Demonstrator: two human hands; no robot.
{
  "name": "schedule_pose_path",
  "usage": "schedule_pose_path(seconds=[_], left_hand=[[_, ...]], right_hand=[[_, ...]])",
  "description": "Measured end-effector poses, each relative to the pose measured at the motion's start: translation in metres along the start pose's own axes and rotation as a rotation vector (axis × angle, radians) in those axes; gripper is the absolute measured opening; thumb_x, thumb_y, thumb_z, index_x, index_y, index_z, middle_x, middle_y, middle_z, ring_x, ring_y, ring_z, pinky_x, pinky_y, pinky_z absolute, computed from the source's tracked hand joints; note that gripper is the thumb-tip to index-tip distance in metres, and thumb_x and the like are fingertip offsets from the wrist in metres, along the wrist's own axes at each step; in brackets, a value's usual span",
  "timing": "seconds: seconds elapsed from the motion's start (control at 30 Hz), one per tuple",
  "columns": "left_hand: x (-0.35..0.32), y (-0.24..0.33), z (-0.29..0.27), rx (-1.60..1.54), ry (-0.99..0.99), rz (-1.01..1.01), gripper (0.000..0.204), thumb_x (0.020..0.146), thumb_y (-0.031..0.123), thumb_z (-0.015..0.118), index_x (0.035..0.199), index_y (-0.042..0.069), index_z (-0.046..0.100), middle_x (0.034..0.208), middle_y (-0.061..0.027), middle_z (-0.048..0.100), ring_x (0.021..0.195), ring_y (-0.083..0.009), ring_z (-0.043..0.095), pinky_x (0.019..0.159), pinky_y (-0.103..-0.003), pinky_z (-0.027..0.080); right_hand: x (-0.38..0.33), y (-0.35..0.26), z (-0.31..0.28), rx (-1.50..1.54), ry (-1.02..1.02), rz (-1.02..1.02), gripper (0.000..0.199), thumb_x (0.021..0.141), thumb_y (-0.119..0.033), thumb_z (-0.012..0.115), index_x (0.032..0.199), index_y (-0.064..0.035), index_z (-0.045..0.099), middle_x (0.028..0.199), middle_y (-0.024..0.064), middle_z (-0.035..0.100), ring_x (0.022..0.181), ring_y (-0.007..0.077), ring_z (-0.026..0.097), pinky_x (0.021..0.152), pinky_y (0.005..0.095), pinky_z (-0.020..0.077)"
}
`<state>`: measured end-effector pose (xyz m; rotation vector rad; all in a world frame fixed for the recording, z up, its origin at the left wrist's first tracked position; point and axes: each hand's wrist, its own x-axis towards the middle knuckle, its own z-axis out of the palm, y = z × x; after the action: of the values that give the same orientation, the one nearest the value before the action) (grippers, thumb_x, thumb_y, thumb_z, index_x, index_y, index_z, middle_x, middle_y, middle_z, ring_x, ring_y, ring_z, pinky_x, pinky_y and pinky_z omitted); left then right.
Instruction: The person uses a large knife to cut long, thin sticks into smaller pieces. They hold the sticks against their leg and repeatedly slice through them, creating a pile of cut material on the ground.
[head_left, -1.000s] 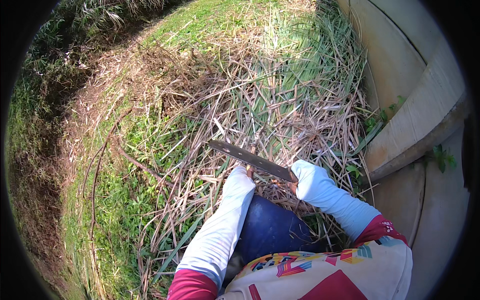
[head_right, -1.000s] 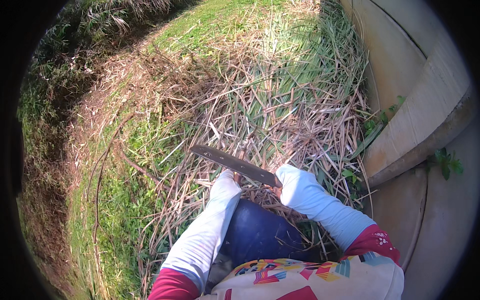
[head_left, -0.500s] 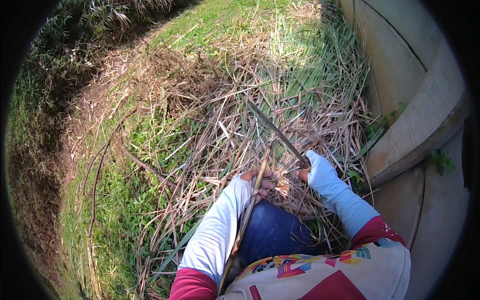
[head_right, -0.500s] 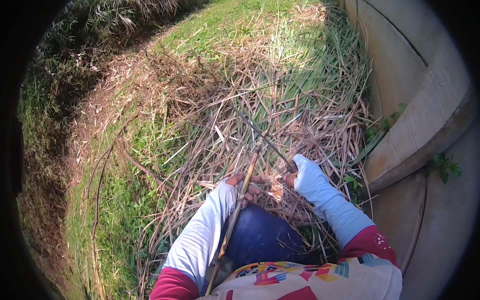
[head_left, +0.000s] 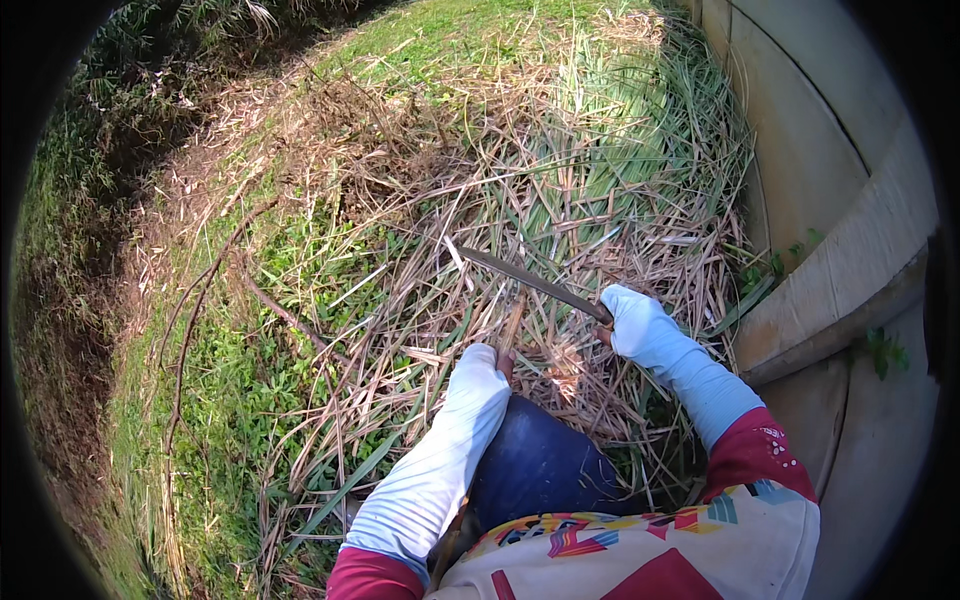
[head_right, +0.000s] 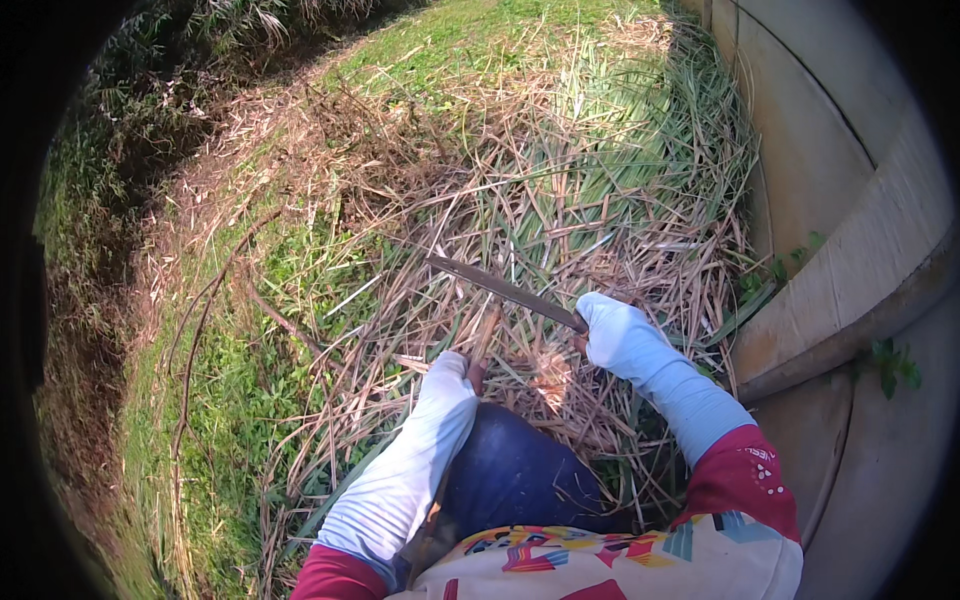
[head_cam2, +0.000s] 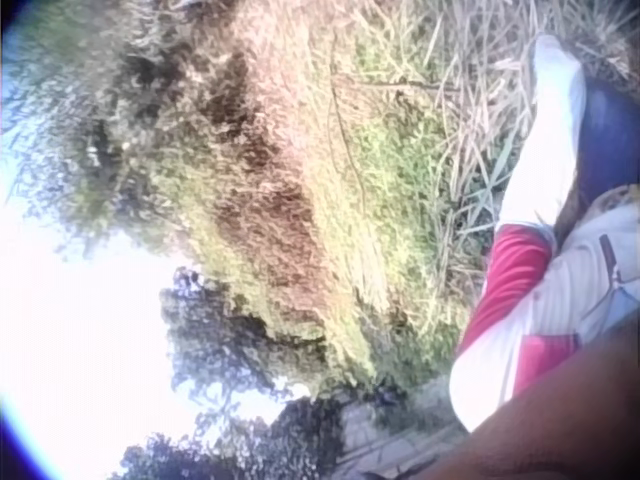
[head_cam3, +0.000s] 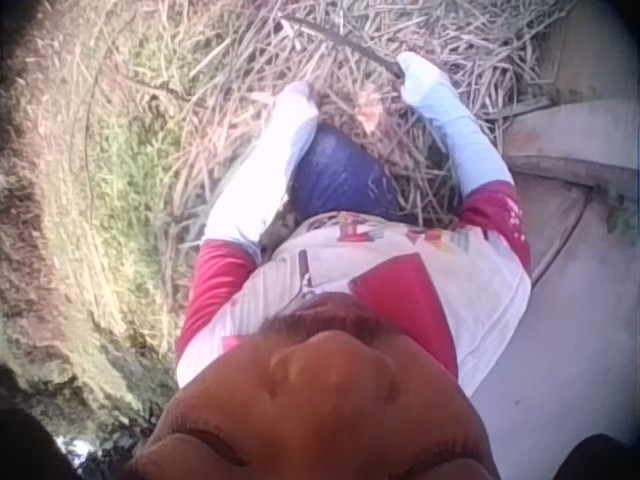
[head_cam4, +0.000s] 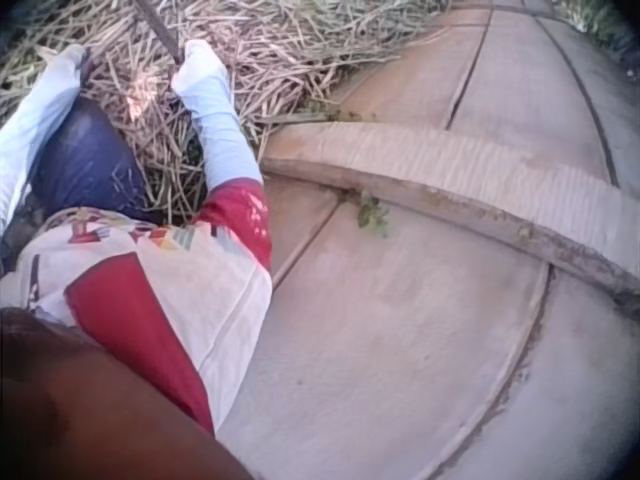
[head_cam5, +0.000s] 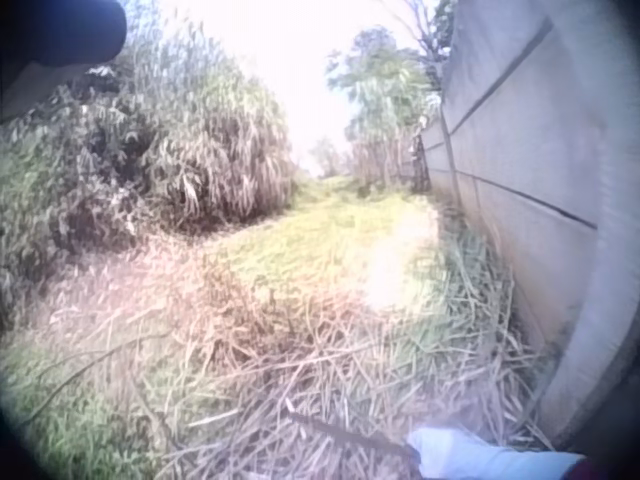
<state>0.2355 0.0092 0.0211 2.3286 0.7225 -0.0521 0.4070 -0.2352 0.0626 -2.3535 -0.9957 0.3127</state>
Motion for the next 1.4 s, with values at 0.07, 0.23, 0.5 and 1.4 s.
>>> schedule_pose_path(seconds=[0.07, 0.23, 0.5, 1.4], left_hand=[[-0.010, 0.004, 0.002, -0.013, 0.050, 0.012, 0.041, 0.098, 0.043, 0.062, 0.104, 0.003, 0.070, 0.092, -0.0276, 0.069, 0.090, -0.0459, 0.067, 0.082, -0.050, 0.051], [-0.026, 0.008, 0.002, -0.110, -0.014, -0.022, 0.038, 0.098, 0.038, 0.061, 0.103, 0.001, 0.068, 0.087, -0.0291, 0.066, 0.089, -0.0481, 0.066, 0.080, -0.051, 0.050], [-0.044, 0.007, 0.004, -0.132, 0.073, 0.107, 0.033, 0.100, 0.032, 0.061, 0.093, 0.000, 0.064, 0.078, -0.0269, 0.062, 0.076, -0.0461, 0.063, 0.073, -0.050, 0.048], [-0.058, 0.004, -0.019, -0.245, -0.028, -0.026, 0.029, 0.095, 0.024, 0.071, 0.106, -0.003, 0.067, 0.078, -0.0130, 0.065, 0.075, -0.0208, 0.064, 0.072, -0.037, 0.049]], right_hand=[[0.006, 0.006, 0.011, 0.017, -0.030, -0.016, 0.038, 0.080, -0.024, 0.084, 0.098, -0.0033, 0.058, 0.091, 0.0189, 0.061, 0.089, 0.0398, 0.063, 0.079, 0.0432, 0.0514], [0.018, -0.004, 0.028, -0.066, -0.079, -0.038, 0.033, 0.082, -0.022, 0.081, 0.099, -0.0053, 0.059, 0.091, 0.0169, 0.064, 0.088, 0.0383, 0.066, 0.078, 0.0432, 0.0533], [0.019, 0.006, 0.040, 0.002, -0.043, -0.157, 0.036, 0.078, -0.022, 0.084, 0.099, -0.0051, 0.059, 0.089, 0.0173, 0.062, 0.084, 0.0387, 0.065, 0.075, 0.0437, 0.0526], [0.028, 0.032, 0.025, 0.187, -0.176, -0.023, 0.026, 0.077, -0.020, 0.079, 0.096, -0.0056, 0.067, 0.089, 0.0085, 0.065, 0.086, 0.0242, 0.067, 0.080, 0.0350, 0.0533]])
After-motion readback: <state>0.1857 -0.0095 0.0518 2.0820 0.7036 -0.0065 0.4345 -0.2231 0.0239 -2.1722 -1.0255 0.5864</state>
